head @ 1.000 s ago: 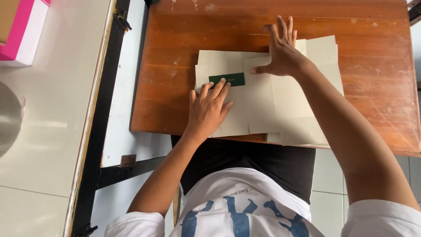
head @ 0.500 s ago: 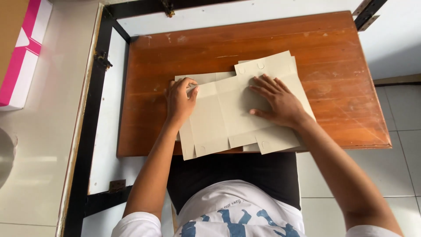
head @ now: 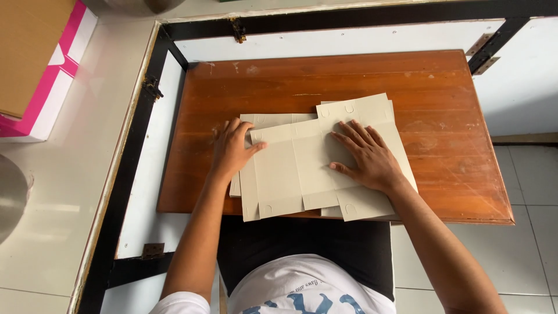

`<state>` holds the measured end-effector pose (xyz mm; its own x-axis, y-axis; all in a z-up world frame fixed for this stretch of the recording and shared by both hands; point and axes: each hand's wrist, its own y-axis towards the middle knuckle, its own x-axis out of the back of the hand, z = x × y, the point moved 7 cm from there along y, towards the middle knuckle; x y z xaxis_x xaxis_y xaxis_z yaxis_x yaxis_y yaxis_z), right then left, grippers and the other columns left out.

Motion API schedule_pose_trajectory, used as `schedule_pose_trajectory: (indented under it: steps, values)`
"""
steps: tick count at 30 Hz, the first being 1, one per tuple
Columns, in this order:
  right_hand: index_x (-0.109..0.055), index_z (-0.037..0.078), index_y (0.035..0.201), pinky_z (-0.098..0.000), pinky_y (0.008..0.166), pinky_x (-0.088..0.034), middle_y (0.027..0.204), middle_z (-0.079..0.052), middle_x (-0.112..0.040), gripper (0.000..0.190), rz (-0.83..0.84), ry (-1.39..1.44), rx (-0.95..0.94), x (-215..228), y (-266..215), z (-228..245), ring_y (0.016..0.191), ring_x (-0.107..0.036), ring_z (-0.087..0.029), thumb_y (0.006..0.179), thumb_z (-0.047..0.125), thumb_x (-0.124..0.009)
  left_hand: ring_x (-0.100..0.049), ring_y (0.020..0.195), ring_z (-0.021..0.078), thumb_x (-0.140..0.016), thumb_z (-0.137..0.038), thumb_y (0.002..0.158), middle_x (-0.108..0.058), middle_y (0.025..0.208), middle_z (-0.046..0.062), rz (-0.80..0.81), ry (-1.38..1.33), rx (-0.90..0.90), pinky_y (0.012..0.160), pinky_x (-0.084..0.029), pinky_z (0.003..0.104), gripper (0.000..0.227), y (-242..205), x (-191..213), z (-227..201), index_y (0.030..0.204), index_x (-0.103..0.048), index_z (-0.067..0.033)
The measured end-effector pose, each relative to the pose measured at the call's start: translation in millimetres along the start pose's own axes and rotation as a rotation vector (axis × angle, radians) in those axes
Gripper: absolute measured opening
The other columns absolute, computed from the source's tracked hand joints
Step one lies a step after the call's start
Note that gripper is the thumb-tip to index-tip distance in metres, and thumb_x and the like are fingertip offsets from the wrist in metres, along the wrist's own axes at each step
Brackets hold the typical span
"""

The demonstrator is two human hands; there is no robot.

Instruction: Assembling a decorative cardboard box by folding flat sheets and tucking in tabs.

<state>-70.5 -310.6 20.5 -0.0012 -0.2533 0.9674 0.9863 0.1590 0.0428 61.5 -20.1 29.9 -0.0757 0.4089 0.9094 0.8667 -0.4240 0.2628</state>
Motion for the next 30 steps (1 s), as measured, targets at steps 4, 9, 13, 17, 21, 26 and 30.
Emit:
schedule_pose_trajectory:
  steps: [4, 9, 13, 17, 21, 26, 30]
  values:
    - [-0.039, 0.029, 0.158, -0.0507, 0.127, -0.013, 0.169, -0.003, -0.031, 0.08, 0.011, 0.046, -0.01, -1, 1, 0, 0.159, -0.019, -0.028, 0.092, 0.072, -0.052, -0.053, 0.109, 0.0308, -0.08, -0.048, 0.083, -0.055, 0.105, 0.005, 0.155, -0.16, 0.045, 0.095, -0.039, 0.057, 0.057, -7, -2, 12, 0.126, -0.062, -0.0149]
    - [-0.041, 0.03, 0.157, -0.0513, 0.127, -0.011, 0.169, -0.003, -0.032, 0.078, 0.005, 0.075, -0.012, -3, 1, 0, 0.159, -0.018, -0.029, 0.092, 0.071, -0.054, -0.052, 0.117, 0.0322, -0.083, -0.048, 0.08, -0.048, 0.116, 0.005, 0.09, -0.147, 0.116, 0.093, -0.045, 0.054, 0.059, -15, -15, 23, 0.122, -0.058, -0.0145]
    - [-0.041, 0.029, 0.157, -0.0514, 0.127, -0.012, 0.168, -0.003, -0.033, 0.079, -0.002, 0.064, -0.018, 0, 2, 0, 0.158, -0.02, -0.029, 0.091, 0.071, -0.055, -0.055, 0.113, 0.0352, -0.082, -0.05, 0.08, -0.05, 0.113, 0.01, 0.059, -0.131, 0.164, 0.091, -0.045, 0.054, 0.065, -19, -5, 15, 0.125, -0.054, -0.0118]
    - [-0.042, 0.03, 0.157, -0.0521, 0.127, -0.013, 0.167, -0.003, -0.034, 0.08, 0.003, 0.062, -0.023, 1, 1, 2, 0.158, -0.022, -0.029, 0.09, 0.07, -0.056, -0.055, 0.111, 0.0346, -0.083, -0.051, 0.079, -0.05, 0.11, 0.009, 0.005, -0.083, 0.141, 0.092, -0.044, 0.051, 0.064, -19, -12, 24, 0.122, -0.056, -0.0104]
    - [-0.042, 0.03, 0.157, -0.0524, 0.127, -0.014, 0.167, -0.003, -0.035, 0.08, -0.002, 0.062, -0.027, 3, 1, 4, 0.157, -0.023, -0.029, 0.09, 0.071, -0.056, -0.056, 0.108, 0.0365, -0.084, -0.038, 0.081, -0.05, 0.106, 0.01, -0.04, -0.14, 0.025, 0.088, -0.046, 0.05, 0.053, -21, 2, 10, 0.113, -0.053, -0.0094]
    - [-0.042, 0.03, 0.157, -0.0533, 0.127, -0.015, 0.167, -0.004, -0.035, 0.079, 0.015, 0.052, -0.025, 2, 1, 3, 0.158, -0.023, -0.03, 0.091, 0.07, -0.055, -0.057, 0.085, 0.0217, -0.066, -0.007, 0.091, -0.048, 0.082, -0.001, -0.246, 0.135, -0.502, 0.07, -0.04, 0.034, 0.024, -44, -2, -11, 0.078, -0.048, -0.0145]
    - [-0.041, 0.03, 0.157, -0.0534, 0.127, -0.015, 0.167, -0.005, -0.035, 0.079, 0.02, 0.045, -0.028, 3, 1, 5, 0.158, -0.023, -0.03, 0.091, 0.069, -0.055, -0.06, 0.089, 0.0175, -0.067, -0.003, 0.091, -0.055, 0.083, -0.001, -0.287, 0.168, -0.53, 0.068, -0.042, 0.032, 0.025, -69, 3, -12, 0.074, -0.052, -0.0152]
